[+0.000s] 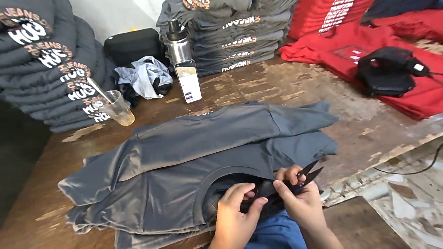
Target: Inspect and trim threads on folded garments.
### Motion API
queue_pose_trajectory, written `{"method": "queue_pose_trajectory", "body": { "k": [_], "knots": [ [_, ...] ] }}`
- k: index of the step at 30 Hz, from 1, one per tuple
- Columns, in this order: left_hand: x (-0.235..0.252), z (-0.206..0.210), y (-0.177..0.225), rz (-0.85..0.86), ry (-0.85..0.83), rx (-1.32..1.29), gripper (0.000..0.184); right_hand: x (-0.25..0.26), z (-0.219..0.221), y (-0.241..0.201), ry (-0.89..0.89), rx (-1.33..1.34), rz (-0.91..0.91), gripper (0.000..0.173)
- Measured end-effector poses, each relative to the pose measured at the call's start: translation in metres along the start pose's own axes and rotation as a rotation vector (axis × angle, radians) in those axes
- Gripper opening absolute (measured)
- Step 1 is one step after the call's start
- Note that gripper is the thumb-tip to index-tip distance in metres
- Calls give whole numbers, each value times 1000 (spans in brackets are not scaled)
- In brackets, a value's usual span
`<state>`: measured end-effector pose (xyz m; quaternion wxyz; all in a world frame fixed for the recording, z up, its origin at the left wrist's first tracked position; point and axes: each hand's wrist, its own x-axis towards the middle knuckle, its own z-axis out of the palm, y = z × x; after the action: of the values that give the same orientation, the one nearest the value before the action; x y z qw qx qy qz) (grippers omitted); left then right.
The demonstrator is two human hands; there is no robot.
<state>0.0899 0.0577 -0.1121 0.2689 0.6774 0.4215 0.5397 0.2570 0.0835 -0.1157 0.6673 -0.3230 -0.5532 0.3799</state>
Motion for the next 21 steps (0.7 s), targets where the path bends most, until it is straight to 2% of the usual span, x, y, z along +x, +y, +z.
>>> {"method": "queue_pose_trajectory", "body": {
  "k": [1, 5, 9, 13, 15, 17, 19, 21],
  "knots": [
    [1, 2, 1, -6, 1, 11, 25, -2, 4, 1, 13, 22, -3, 23],
    [4, 2, -3, 18, 25, -34, 4, -3, 9, 5, 68, 153, 26, 22],
    [1, -2, -4, -6, -63, -88, 4, -1, 8, 6, 118, 279, 127, 24],
    [3, 1, 2, -152, -131, -376, 8, 5, 1, 7, 97, 314, 142, 24],
    [2, 5, 4, -206, -145, -525, 11, 7, -11, 8, -8, 71, 68, 20],
    [1, 7, 6, -223, -135, -605, 13, 8, -27, 2, -166, -375, -19, 15],
    [0, 6, 10, -224, -111, -638, 14, 8, -40, -19, -327, -762, -9, 33],
    [2, 4, 18, -219, -58, -628, 15, 7, -47, -38, -488, -899, 33, 44]
  ]
}}
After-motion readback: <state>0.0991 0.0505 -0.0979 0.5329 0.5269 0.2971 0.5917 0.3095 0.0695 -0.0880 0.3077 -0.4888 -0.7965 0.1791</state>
